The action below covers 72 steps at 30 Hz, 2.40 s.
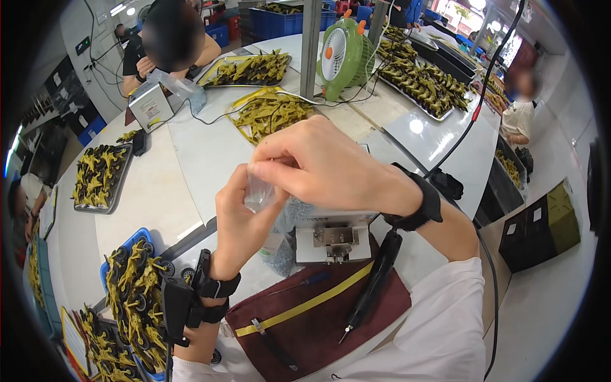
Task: Assembling plastic toy motorcycles using a heat gun and a screwdriver at a workstation.
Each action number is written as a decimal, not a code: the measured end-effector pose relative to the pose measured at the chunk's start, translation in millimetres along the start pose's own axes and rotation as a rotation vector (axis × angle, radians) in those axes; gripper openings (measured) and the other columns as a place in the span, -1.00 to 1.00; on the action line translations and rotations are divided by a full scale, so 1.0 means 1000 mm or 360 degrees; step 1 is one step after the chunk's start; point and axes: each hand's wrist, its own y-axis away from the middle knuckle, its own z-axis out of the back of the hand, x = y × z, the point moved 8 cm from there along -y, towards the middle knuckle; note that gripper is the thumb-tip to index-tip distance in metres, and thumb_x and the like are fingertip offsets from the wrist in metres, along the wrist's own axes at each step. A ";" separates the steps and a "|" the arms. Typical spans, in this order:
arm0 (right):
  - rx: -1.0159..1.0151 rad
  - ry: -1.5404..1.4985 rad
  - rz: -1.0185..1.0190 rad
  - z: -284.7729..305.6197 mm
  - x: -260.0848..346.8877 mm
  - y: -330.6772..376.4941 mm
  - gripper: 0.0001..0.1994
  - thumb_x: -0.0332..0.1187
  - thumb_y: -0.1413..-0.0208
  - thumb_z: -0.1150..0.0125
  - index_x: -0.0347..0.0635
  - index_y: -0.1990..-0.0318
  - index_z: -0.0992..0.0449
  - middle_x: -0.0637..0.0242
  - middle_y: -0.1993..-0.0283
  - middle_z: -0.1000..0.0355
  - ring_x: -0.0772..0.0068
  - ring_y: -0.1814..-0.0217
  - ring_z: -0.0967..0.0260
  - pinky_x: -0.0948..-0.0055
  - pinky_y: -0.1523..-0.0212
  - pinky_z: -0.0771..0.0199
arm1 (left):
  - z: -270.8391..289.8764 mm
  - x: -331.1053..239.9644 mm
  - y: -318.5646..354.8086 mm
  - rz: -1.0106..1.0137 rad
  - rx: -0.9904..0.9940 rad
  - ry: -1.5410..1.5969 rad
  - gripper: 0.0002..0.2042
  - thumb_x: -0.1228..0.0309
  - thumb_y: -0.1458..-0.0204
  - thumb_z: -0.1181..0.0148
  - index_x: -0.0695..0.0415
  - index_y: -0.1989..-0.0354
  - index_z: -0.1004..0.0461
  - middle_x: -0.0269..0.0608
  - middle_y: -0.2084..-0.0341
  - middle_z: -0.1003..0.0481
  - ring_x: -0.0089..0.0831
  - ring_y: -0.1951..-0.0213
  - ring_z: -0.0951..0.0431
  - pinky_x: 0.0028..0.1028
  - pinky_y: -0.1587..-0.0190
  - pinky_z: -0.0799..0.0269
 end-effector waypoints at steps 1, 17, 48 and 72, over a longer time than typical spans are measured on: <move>-0.0023 -0.0070 -0.0014 0.007 0.001 0.001 -0.78 -0.32 0.03 -0.10 -0.33 0.41 -0.54 0.03 0.61 -0.40 0.15 0.59 -0.39 0.33 0.50 -0.36 | 0.002 0.009 0.002 0.0146 -0.0078 0.0117 -0.81 0.53 0.09 -0.27 0.30 0.32 -0.43 -0.30 0.53 -0.48 -0.61 0.44 -0.43 -0.61 0.37 -0.31; 0.0946 0.1611 -0.1315 0.071 -0.243 0.171 -0.77 -0.28 0.23 -0.26 -0.22 0.40 -0.58 0.07 0.33 -0.52 0.10 0.24 -0.50 0.20 0.19 -0.42 | 0.020 0.010 0.025 0.0280 -0.0479 0.0144 -0.86 0.45 -0.10 -0.11 0.28 0.31 -0.48 -0.29 0.49 -0.51 -0.63 0.39 -0.43 -0.66 0.29 -0.24; 0.0762 0.1054 -0.1591 0.069 -0.272 0.217 -0.89 -0.51 0.23 -0.14 -0.39 0.50 -0.51 0.07 0.58 -0.47 0.20 0.53 -0.51 0.32 0.35 -0.53 | 0.080 0.030 0.080 0.0287 -0.0864 0.0959 -0.83 0.46 -0.16 0.07 0.26 0.25 -0.44 -0.15 0.36 -0.51 -0.37 0.28 -0.52 -0.37 0.13 -0.42; 0.0026 0.1204 -0.0071 0.016 -0.024 0.087 -0.59 -0.24 0.14 -0.31 -0.19 0.08 -0.49 0.13 -0.07 -0.31 0.11 -0.12 -0.23 0.35 -0.08 -0.28 | 0.104 0.009 0.094 0.0451 -0.0851 0.0534 -0.88 0.46 -0.16 0.01 0.25 0.37 -0.38 -0.29 0.41 -0.47 -0.60 0.33 -0.40 -0.55 0.19 -0.29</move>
